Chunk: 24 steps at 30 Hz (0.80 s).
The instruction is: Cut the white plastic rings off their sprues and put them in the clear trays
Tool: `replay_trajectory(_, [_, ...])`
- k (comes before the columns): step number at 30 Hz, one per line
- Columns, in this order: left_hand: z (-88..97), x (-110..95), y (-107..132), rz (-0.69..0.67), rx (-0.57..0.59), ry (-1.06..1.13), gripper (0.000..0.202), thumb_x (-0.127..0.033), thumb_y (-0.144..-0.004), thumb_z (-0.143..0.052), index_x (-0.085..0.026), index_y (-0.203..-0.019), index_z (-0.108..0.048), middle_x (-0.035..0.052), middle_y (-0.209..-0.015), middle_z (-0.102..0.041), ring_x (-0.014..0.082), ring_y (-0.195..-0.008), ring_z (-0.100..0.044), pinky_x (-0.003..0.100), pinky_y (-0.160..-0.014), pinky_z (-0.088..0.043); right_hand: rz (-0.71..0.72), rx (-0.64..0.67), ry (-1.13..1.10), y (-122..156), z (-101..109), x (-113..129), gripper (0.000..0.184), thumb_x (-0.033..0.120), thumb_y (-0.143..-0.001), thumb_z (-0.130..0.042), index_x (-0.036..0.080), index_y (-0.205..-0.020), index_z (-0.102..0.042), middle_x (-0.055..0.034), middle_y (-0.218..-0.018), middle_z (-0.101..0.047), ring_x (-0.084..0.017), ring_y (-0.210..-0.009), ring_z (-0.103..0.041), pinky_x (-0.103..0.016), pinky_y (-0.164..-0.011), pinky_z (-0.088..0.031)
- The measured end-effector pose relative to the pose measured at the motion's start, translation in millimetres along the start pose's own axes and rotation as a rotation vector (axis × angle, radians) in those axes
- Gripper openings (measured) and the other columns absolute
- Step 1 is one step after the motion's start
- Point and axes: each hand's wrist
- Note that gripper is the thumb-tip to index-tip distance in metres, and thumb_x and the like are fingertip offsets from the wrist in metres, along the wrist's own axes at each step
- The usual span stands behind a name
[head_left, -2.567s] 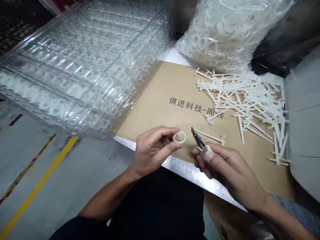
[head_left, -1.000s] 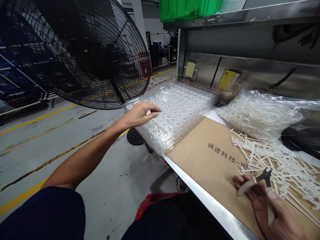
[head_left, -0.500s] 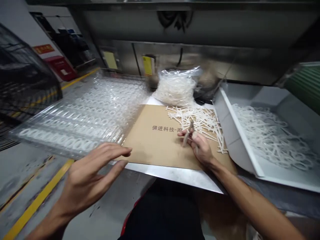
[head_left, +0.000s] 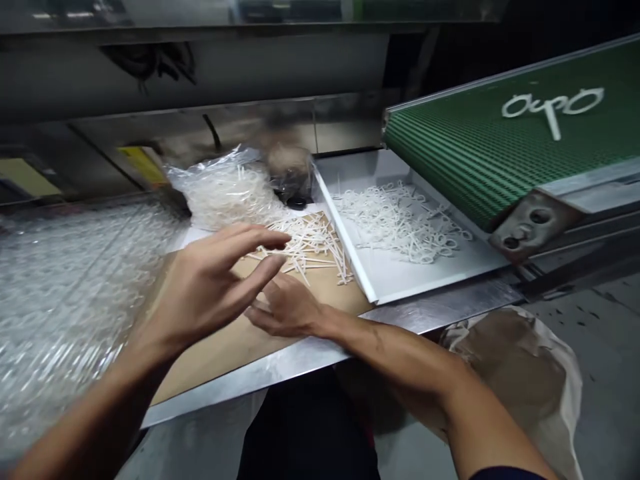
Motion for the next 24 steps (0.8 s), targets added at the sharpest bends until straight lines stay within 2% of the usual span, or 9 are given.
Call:
replay_trajectory(4, [-57.3,5,-85,-0.130,0.277,-0.016,0.025,-0.031,-0.097,-0.060,-0.017,-0.110,-0.076,0.0077,-0.105,-0.077,0.0215,-0.091,-0.071,0.032,-0.079,-0.052,0.019,-0.012,0.118,-1,-2,-5,0.041,0.047,-0.096,-0.062,0.014,-0.118,-0.057,-0.0158,-0.112,-0.067,-0.033,-0.106,-0.064,-0.051,-0.095,-0.052])
replay_trajectory(8, [-128.2,6,-150,-0.154,0.541,-0.181,0.028,-0.029,-0.095,-0.059,-0.014,-0.112,-0.076,0.0104,-0.106,-0.077,0.0223,-0.095,-0.072,0.031,-0.082,-0.052,0.057,0.003,0.188,-2,0,-11,0.040,0.051,-0.096,-0.061,0.015,-0.114,-0.061,-0.0162,-0.113,-0.070,-0.033,-0.108,-0.066,-0.048,-0.093,-0.053])
replay_trajectory(10, [-162.6,3,-173,-0.154,0.601,-0.237,0.030,-0.028,-0.094,-0.061,-0.015,-0.116,-0.076,0.0116,-0.112,-0.076,0.0237,-0.101,-0.071,0.031,-0.085,-0.052,0.083,0.032,0.211,-3,0,-15,0.034,0.050,-0.094,-0.062,0.017,-0.103,-0.065,-0.0135,-0.109,-0.073,-0.032,-0.109,-0.066,-0.045,-0.094,-0.053])
replay_trajectory(14, [-217.9,-4,-207,-0.141,0.633,-0.284,0.045,-0.023,-0.088,-0.065,-0.018,-0.133,-0.069,0.0138,-0.133,-0.068,0.0259,-0.116,-0.067,0.032,-0.095,-0.052,0.095,0.096,0.241,-5,-9,-24,0.031,0.048,-0.091,-0.068,0.022,-0.072,-0.065,-0.0024,-0.082,-0.075,-0.028,-0.102,-0.068,-0.038,-0.089,-0.053])
replay_trajectory(16, [-235.9,-4,-218,-0.114,0.657,-0.318,0.056,-0.018,-0.083,-0.067,-0.019,-0.139,-0.065,0.0147,-0.136,-0.066,0.0272,-0.117,-0.067,0.033,-0.096,-0.053,0.102,0.109,0.248,-6,-14,-28,0.030,0.048,-0.089,-0.070,0.024,-0.072,-0.066,-0.0007,-0.082,-0.075,-0.028,-0.104,-0.067,-0.037,-0.089,-0.053])
replay_trajectory(19, [-249.7,3,-226,-0.078,0.700,-0.357,0.066,-0.012,-0.072,-0.071,-0.020,-0.138,-0.066,0.0146,-0.127,-0.070,0.0290,-0.115,-0.066,0.035,-0.095,-0.053,0.130,0.102,0.252,-6,-18,-32,0.026,0.050,-0.088,-0.070,0.024,-0.086,-0.072,-0.0037,-0.102,-0.078,-0.031,-0.115,-0.065,-0.040,-0.094,-0.053])
replay_trajectory(21, [-250.3,10,-226,-0.081,0.720,-0.352,0.061,-0.011,-0.069,-0.073,-0.020,-0.130,-0.071,0.0129,-0.119,-0.073,0.0286,-0.111,-0.066,0.034,-0.091,-0.053,0.151,0.093,0.258,-7,-18,-32,0.031,0.052,-0.089,-0.068,0.022,-0.094,-0.073,-0.0076,-0.112,-0.077,-0.033,-0.119,-0.063,-0.043,-0.099,-0.052])
replay_trajectory(24, [-240.6,18,-225,-0.093,0.716,-0.309,0.039,-0.014,-0.072,-0.072,-0.019,-0.110,-0.078,0.0093,-0.103,-0.075,0.0248,-0.097,-0.069,0.031,-0.081,-0.051,0.176,0.084,0.271,-7,-16,-29,0.039,0.053,-0.093,-0.063,0.016,-0.096,-0.072,-0.0136,-0.109,-0.077,-0.035,-0.119,-0.063,-0.046,-0.103,-0.051])
Point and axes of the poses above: each hand's wrist, its own y-axis away from the middle knuckle, its own z-axis out of the back of the hand, x = y × z
